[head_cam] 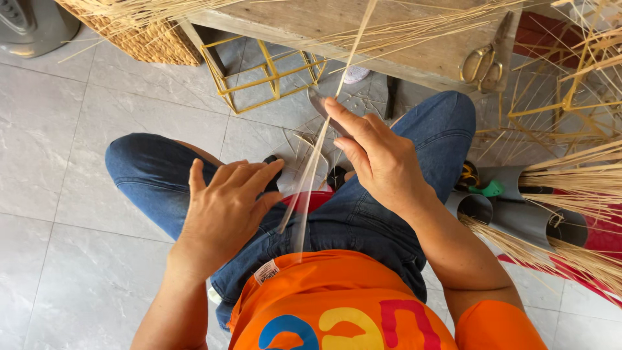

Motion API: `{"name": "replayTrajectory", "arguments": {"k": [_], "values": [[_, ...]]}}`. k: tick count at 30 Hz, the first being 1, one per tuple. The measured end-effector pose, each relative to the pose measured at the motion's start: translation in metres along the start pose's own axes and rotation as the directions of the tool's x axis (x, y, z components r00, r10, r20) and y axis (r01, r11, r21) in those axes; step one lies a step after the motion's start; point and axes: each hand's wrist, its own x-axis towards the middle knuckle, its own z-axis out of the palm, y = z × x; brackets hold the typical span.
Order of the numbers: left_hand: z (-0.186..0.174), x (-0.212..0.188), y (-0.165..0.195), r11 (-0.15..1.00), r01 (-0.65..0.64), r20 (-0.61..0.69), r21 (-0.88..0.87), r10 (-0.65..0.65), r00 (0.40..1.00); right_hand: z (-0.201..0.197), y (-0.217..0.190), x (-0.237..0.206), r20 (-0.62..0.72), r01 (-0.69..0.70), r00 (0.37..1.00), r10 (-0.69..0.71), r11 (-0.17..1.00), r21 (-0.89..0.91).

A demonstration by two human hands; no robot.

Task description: The person sits on a stool and uses a knife to sharpen thin wooden sticks one by one. They repeatedly scrape the blade along the sticks to create a point, then place the sharpened sticks onto a nearby wooden table. The person occasionally reaches for new sticks from a pile on the table.

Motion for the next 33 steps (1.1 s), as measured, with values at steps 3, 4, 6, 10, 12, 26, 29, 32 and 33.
{"name": "replayTrajectory", "arguments": {"k": [3, 4, 6, 10, 12, 26, 29, 32, 33], "values": [[-0.008, 0.002, -0.008, 0.993, -0.002, -0.011, -0.115, 0.001, 1.0, -0.001, 0.006, 0.0, -0.04, 0.026, 0.999, -0.026, 1.0, 0.017], [-0.009, 0.004, -0.009, 0.952, 0.089, 0.056, -0.292, -0.076, 0.996, 0.0, 0.006, 0.0, -0.044, 0.025, 0.999, -0.024, 0.999, 0.033], [-0.002, 0.01, -0.007, 0.755, 0.292, 0.225, -0.588, -0.193, 0.955, 0.004, 0.006, -0.002, -0.046, 0.028, 0.999, -0.025, 0.997, 0.069], [0.032, 0.021, 0.01, 0.498, 0.22, 0.175, -0.839, -0.137, 0.975, 0.012, 0.005, -0.01, -0.043, -0.018, 0.999, 0.026, 0.983, 0.181], [0.045, 0.017, 0.015, 0.12, 0.466, 0.429, -0.876, -0.248, 0.869, 0.013, 0.008, -0.014, -0.04, -0.119, 0.99, 0.135, 0.955, 0.273], [0.067, 0.012, -0.003, -0.345, 0.457, 0.515, -0.82, -0.095, 0.852, 0.01, 0.017, -0.011, 0.016, -0.127, 0.991, 0.132, 0.905, 0.407], [0.065, 0.016, -0.003, -0.293, 0.456, 0.496, -0.841, -0.079, 0.865, 0.007, 0.015, -0.01, 0.029, -0.128, 0.991, 0.128, 0.887, 0.444], [0.061, 0.016, 0.002, -0.248, 0.456, 0.491, -0.855, -0.101, 0.865, 0.006, 0.014, -0.012, 0.032, -0.155, 0.987, 0.156, 0.893, 0.423], [0.061, 0.016, 0.004, -0.229, 0.456, 0.489, -0.86, -0.118, 0.864, 0.006, 0.015, -0.013, 0.03, -0.163, 0.986, 0.166, 0.898, 0.409]]}}
